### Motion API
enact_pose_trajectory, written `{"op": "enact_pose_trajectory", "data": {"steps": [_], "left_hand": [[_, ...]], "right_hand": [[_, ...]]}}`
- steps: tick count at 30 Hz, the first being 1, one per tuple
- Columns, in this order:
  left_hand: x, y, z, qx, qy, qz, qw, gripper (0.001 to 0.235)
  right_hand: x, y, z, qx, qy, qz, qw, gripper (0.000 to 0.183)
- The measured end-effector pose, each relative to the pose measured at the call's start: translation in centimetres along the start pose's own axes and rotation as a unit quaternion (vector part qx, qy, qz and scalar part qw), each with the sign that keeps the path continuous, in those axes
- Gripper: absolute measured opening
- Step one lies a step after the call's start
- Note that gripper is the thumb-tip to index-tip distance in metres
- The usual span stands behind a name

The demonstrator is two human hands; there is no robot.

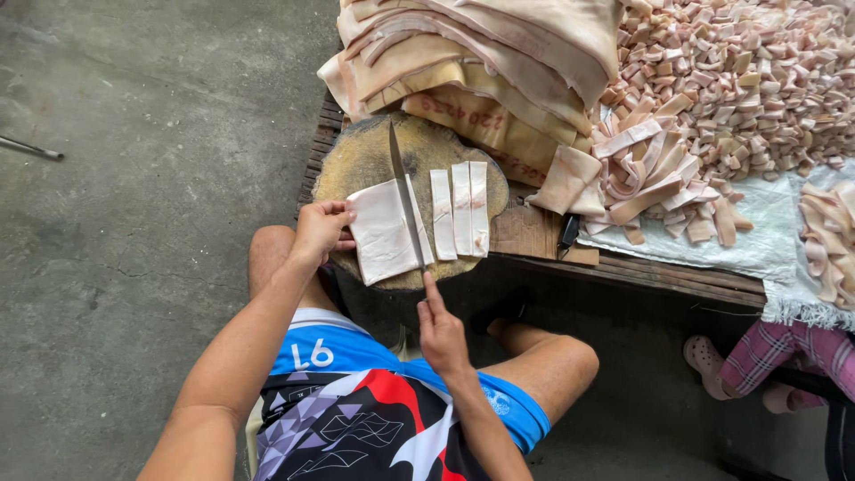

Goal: The person sits at a low wooden table and uses a large knife to slice sheets of pork skin into thin strips on a round wooden cutting board. The person repeatedly picks up sheets of skin, cuts them into strips, and places the cut pieces onto a white cloth on the table.

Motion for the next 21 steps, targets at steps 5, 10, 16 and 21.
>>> {"op": "enact_pose_trajectory", "data": {"steps": [5,10,16,21], "left_hand": [[0.2,0.3,0.3,-0.010,0.003,-0.010,1.000,0.021],[0.1,0.6,-0.9,0.000,0.006,-0.003,1.000,0.016],[0.5,-0.7,0.7,-0.005,-0.002,-0.024,1.000,0.013],[-0.9,-2.6,2.7,-0.026,-0.001,-0.062,0.998,0.014]], "right_hand": [[7.8,-4.8,-2.6,0.079,0.014,0.215,0.973,0.059],[8.1,-4.6,-4.7,0.260,0.056,0.326,0.907,0.045],[-1.4,1.7,-0.4,0.056,0.014,-0.090,0.994,0.058],[1.1,2.9,-0.3,0.013,0.014,-0.067,0.998,0.057]]}}
Point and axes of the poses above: each hand's wrist, its own z-axis towards the middle knuckle, its own x-axis out of the back of the hand, y = z × x, the point moved 8 cm from there along z, towards the middle knuckle, and after that the axes turned 5 degrees about -x, right-handed, at the moved point
